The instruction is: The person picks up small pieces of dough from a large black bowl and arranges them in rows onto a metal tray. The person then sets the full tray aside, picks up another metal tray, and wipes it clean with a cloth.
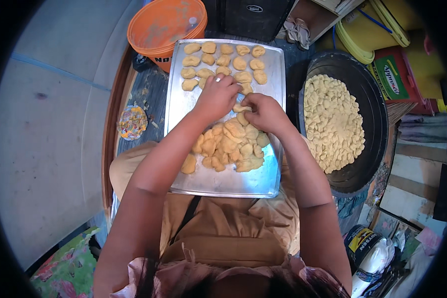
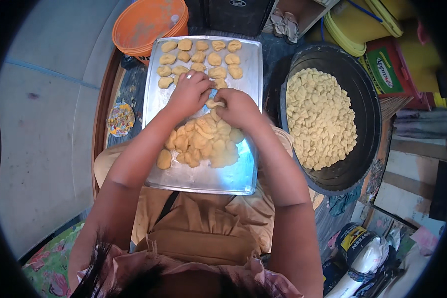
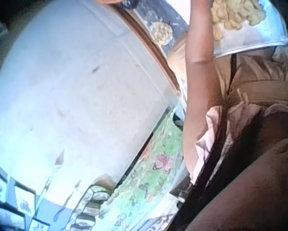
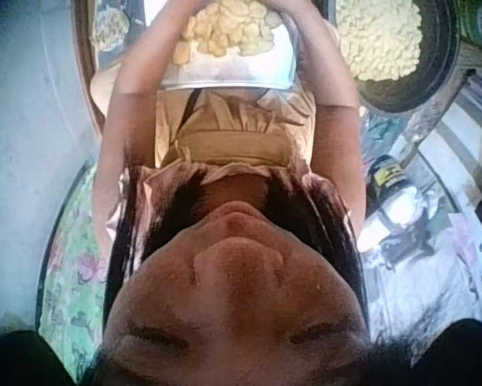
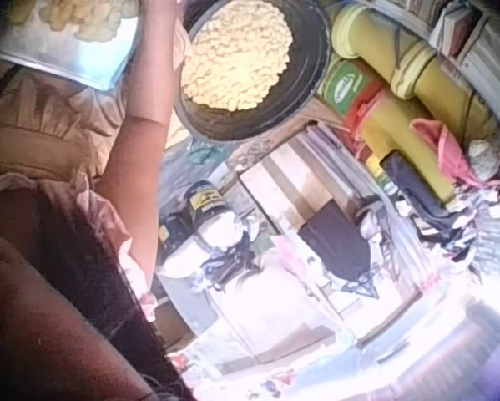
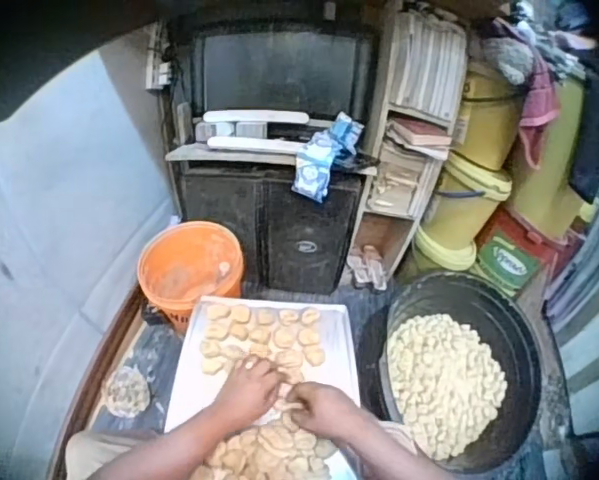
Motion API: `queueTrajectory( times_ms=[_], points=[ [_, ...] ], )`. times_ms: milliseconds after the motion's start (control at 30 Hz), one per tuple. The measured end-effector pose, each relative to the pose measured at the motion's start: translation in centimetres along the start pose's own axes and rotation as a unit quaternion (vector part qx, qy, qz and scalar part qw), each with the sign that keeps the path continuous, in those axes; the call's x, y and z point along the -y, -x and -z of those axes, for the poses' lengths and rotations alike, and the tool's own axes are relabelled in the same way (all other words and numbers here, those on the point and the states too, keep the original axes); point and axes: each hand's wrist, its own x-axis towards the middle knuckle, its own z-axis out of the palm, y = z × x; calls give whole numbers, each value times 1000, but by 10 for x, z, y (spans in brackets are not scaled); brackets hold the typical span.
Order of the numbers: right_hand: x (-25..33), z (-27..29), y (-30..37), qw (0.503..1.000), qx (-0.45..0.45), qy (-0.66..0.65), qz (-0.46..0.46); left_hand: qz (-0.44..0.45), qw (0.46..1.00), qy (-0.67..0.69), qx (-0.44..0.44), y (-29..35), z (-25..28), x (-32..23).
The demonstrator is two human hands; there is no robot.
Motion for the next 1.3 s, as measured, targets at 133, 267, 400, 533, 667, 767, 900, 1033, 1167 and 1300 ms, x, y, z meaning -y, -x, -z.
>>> queueTrajectory(
  times_ms=[133,267,400,533,667,767,900,1033,1167,1300],
  points=[
    [-20,20,5,978,-73,-138,-141,13,1000,13,2,17,11,-13],
    [-19,25,1,988,-136,43,-64,36,987,88,130,30,22,-15],
    [4,22,14,989,-90,108,-49,72,954,222,190,49,26,-18],
    [22,-6,41,991,60,112,-49,59,958,210,185,74,34,-34],
    [23,-9,52,987,153,54,-13,33,914,284,289,91,41,-41],
    [25,-6,45,986,143,-54,-72,95,914,333,213,94,49,-37],
    [26,-20,3,964,-10,-239,-113,302,842,446,35,82,63,-2],
    [33,-59,-39,997,-57,-32,47,304,889,340,-31,75,63,32],
    [72,-57,-31,996,-46,50,51,112,989,83,-52,86,57,56],
    [80,-83,0,984,98,55,137,155,974,153,-61,78,59,48]
  ],
)
